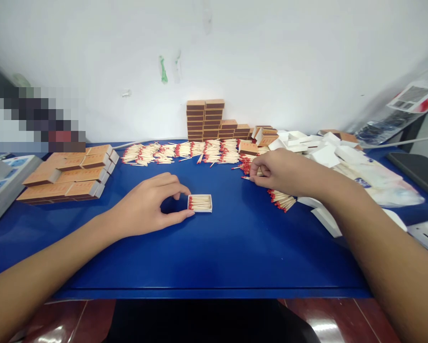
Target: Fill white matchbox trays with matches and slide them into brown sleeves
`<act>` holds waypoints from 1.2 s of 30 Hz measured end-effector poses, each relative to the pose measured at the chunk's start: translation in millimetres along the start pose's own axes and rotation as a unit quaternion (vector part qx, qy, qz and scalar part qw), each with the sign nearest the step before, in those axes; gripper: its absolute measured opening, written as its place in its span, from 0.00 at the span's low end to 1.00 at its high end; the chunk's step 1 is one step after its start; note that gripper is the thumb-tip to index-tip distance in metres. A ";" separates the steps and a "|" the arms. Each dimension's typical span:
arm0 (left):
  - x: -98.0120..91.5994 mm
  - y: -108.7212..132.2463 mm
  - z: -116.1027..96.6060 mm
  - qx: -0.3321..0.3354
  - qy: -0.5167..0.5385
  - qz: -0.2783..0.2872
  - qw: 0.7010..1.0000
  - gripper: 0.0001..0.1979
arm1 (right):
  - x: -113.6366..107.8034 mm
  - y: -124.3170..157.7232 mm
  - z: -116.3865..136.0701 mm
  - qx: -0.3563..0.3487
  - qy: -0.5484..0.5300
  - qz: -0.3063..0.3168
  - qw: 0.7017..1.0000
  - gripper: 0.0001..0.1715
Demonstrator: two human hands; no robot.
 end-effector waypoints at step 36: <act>6.3 -6.4 -7.1 0.006 0.007 -0.009 1.000 0.14 | 21.3 1.2 58.6 -0.164 -0.159 -0.054 0.972 0.17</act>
Point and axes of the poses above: each hand's wrist, its own y-axis away from the middle knuckle, its own x-axis out of the palm, z = x × y, the point moved 1 cm from there along -y, towards the middle knuckle, and after that the axes turned 12 degrees about -x, right-handed, at the moved point
